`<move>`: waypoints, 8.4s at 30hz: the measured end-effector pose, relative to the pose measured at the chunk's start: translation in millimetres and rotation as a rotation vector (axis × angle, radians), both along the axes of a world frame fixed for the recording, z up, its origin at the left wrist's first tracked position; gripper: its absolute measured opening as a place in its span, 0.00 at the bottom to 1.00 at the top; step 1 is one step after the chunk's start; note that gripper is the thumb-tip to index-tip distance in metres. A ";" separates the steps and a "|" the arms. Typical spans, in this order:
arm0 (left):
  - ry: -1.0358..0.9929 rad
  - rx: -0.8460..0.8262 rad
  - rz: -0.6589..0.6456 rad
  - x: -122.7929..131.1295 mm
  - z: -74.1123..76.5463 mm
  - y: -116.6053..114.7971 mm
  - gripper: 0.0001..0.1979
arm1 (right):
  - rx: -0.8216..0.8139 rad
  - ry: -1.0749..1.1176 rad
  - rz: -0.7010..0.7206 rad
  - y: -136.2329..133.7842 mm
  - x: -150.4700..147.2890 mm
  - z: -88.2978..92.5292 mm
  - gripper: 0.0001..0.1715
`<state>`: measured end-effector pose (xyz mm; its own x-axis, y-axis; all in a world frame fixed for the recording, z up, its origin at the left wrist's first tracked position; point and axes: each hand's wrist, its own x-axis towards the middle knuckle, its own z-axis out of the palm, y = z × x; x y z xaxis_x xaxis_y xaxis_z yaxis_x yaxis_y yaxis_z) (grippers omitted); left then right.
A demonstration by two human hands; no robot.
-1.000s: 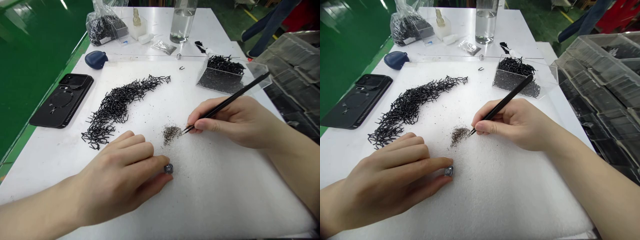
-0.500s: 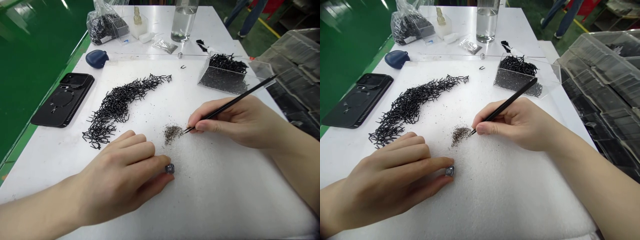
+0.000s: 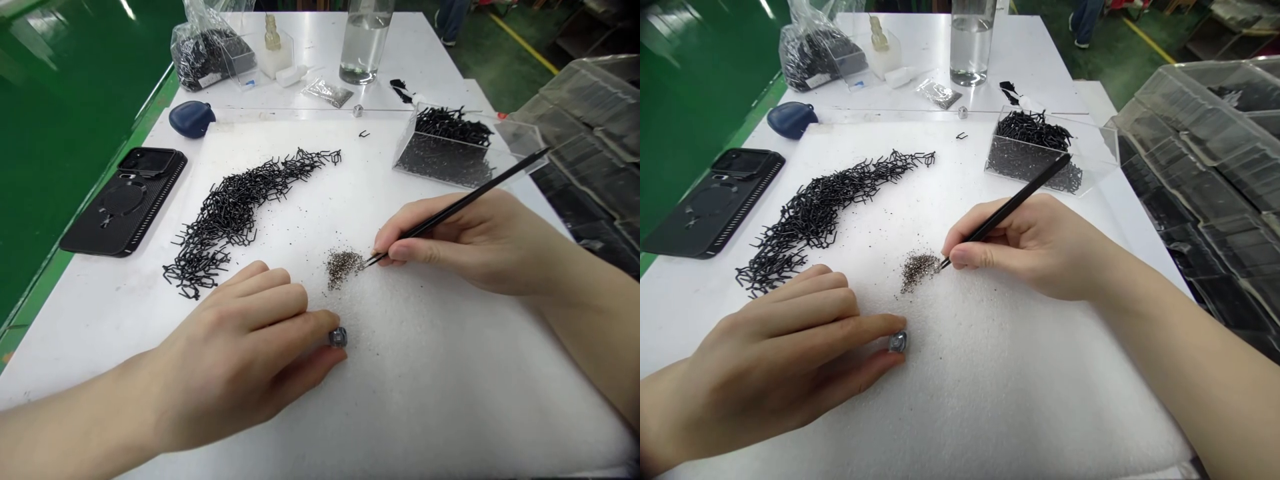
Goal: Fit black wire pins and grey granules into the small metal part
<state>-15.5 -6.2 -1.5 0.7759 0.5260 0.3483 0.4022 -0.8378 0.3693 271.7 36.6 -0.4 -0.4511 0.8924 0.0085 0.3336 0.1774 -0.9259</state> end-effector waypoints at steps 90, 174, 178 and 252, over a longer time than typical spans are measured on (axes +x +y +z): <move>-0.006 0.001 -0.013 -2.2 2.3 0.4 0.04 | -0.002 -0.007 -0.007 0.0 1.4 -1.7 0.05; -0.005 -0.021 -0.015 -1.9 0.4 -0.6 0.04 | 0.043 -0.022 -0.020 0.5 1.7 -4.0 0.06; -0.001 -0.019 -0.016 -1.9 -1.9 -0.1 0.04 | 0.048 -0.033 -0.020 -0.7 2.2 -3.2 0.08; -0.014 -0.034 -0.017 -1.7 -1.5 0.2 0.04 | -0.029 0.027 -0.022 0.0 1.5 -3.5 0.04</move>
